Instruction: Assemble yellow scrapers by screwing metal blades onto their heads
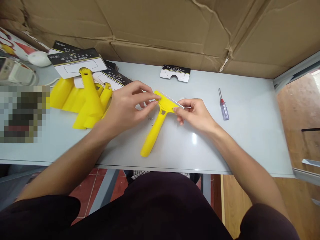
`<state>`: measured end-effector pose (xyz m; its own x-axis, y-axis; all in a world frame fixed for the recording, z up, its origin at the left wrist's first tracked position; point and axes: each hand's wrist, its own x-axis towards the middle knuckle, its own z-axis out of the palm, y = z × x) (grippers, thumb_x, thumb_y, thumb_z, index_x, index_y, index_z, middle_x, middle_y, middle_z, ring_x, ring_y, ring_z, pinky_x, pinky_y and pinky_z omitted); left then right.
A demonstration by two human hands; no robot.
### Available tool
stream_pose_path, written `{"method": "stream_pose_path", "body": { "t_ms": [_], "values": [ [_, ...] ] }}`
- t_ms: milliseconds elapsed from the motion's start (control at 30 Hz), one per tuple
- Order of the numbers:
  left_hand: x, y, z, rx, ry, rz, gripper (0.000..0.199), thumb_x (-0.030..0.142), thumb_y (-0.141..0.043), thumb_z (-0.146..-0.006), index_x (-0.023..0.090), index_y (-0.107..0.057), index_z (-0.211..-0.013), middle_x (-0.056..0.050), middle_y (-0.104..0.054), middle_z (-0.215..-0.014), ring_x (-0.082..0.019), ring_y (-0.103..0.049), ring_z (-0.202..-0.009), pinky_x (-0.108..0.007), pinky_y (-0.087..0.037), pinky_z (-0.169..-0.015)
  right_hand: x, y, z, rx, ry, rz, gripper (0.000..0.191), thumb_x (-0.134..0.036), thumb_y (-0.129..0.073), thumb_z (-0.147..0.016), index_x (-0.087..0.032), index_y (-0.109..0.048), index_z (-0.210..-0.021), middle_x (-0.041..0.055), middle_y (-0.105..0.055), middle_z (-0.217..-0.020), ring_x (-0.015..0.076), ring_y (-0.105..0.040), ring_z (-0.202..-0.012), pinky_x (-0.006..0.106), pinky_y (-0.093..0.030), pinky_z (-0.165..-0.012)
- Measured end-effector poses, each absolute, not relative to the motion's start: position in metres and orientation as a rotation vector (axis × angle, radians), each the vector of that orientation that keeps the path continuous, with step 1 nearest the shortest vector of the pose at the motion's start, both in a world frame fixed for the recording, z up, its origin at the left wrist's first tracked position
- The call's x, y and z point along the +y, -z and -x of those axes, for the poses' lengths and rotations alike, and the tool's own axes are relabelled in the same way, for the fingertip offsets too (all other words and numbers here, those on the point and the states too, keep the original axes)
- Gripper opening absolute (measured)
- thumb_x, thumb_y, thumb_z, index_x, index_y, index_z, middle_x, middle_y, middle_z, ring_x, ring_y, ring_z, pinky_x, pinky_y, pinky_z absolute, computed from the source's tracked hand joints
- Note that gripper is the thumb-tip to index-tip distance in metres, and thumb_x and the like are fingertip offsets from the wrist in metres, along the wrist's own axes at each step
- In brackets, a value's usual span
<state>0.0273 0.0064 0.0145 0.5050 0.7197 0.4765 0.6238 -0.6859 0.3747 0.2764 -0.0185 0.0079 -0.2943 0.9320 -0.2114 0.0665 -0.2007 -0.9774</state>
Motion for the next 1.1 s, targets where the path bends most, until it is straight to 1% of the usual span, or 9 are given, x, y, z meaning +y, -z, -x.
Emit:
{"method": "stream_pose_path", "body": {
  "t_ms": [100, 333, 533, 633, 733, 833, 1100],
  "values": [
    [0.0066, -0.0153, -0.027, 1.148, -0.956, -2.617, 0.018, 0.02, -0.063, -0.1, 0.021, -0.08, -0.108, -0.006, -0.072, -0.111, -0.015, -0.067, -0.081, -0.032, -0.058, -0.078, -0.0183, -0.008, -0.2774, -1.357, -1.584, 1.221, 0.012, -0.028, -0.077, -0.092, -0.017, -0.078, -0.088, 0.0014, -0.067, -0.072, 0.0122, -0.059, -0.06, 0.029, -0.051, -0.058],
    [0.0075, -0.0171, -0.0261, 1.163, -0.914, -2.639, 0.017, 0.019, -0.063, -0.102, 0.019, -0.08, -0.103, -0.007, -0.073, -0.106, -0.016, -0.069, -0.084, -0.032, -0.058, -0.078, -0.0182, -0.009, -0.2778, -1.37, -1.584, 1.221, 0.011, -0.028, -0.077, -0.093, -0.017, -0.079, -0.091, 0.0005, -0.067, -0.068, 0.0116, -0.058, -0.056, 0.03, -0.05, -0.058],
    [0.0086, -0.0154, -0.0243, 1.155, -0.906, -2.671, 0.015, 0.02, -0.065, -0.101, 0.018, -0.08, -0.099, -0.007, -0.075, -0.102, -0.017, -0.07, -0.082, -0.031, -0.057, -0.077, -0.0186, -0.0113, -0.2763, -1.364, -1.579, 1.242, 0.012, -0.028, -0.077, -0.092, -0.016, -0.078, -0.089, 0.0004, -0.067, -0.066, 0.0113, -0.057, -0.054, 0.03, -0.049, -0.058],
    [0.009, -0.0163, -0.0235, 1.162, -0.864, -2.655, 0.015, 0.023, -0.065, -0.101, 0.019, -0.08, -0.103, -0.006, -0.075, -0.103, -0.015, -0.069, -0.077, -0.031, -0.057, -0.077, -0.0186, -0.0109, -0.2771, -1.363, -1.579, 1.237, 0.014, -0.031, -0.08, -0.091, -0.017, -0.078, -0.089, 0.0004, -0.067, -0.066, 0.0116, -0.057, -0.055, 0.03, -0.05, -0.058],
    [0.0094, -0.0177, -0.0229, 1.145, -0.831, -2.631, 0.02, 0.026, -0.067, -0.101, 0.019, -0.078, -0.116, -0.006, -0.075, -0.105, -0.015, -0.068, -0.074, -0.031, -0.057, -0.077, -0.0184, -0.0104, -0.2787, -1.359, -1.575, 1.215, 0.017, -0.033, -0.081, -0.091, -0.017, -0.077, -0.088, 0.0007, -0.067, -0.067, 0.0118, -0.058, -0.056, 0.03, -0.05, -0.058],
    [0.0097, -0.0182, -0.0231, 1.135, -0.831, -2.621, 0.026, 0.026, -0.067, -0.1, 0.02, -0.075, -0.125, -0.006, -0.076, -0.105, -0.016, -0.069, -0.075, -0.031, -0.056, -0.078, -0.0181, -0.0102, -0.28, -1.362, -1.577, 1.198, 0.017, -0.034, -0.08, -0.092, -0.017, -0.077, -0.087, 0.0011, -0.068, -0.069, 0.0122, -0.059, -0.058, 0.03, -0.051, -0.059],
    [0.01, -0.017, -0.0236, 1.171, -0.873, -2.61, 0.02, 0.026, -0.064, -0.102, 0.023, -0.081, -0.111, -0.007, -0.078, -0.103, -0.019, -0.072, -0.083, -0.032, -0.056, -0.076, -0.0187, -0.0123, -0.2786, -1.357, -1.581, 1.221, 0.017, -0.034, -0.08, -0.092, -0.018, -0.078, -0.088, 0.0007, -0.067, -0.068, 0.0122, -0.058, -0.057, 0.031, -0.05, -0.059]
  ]
}}
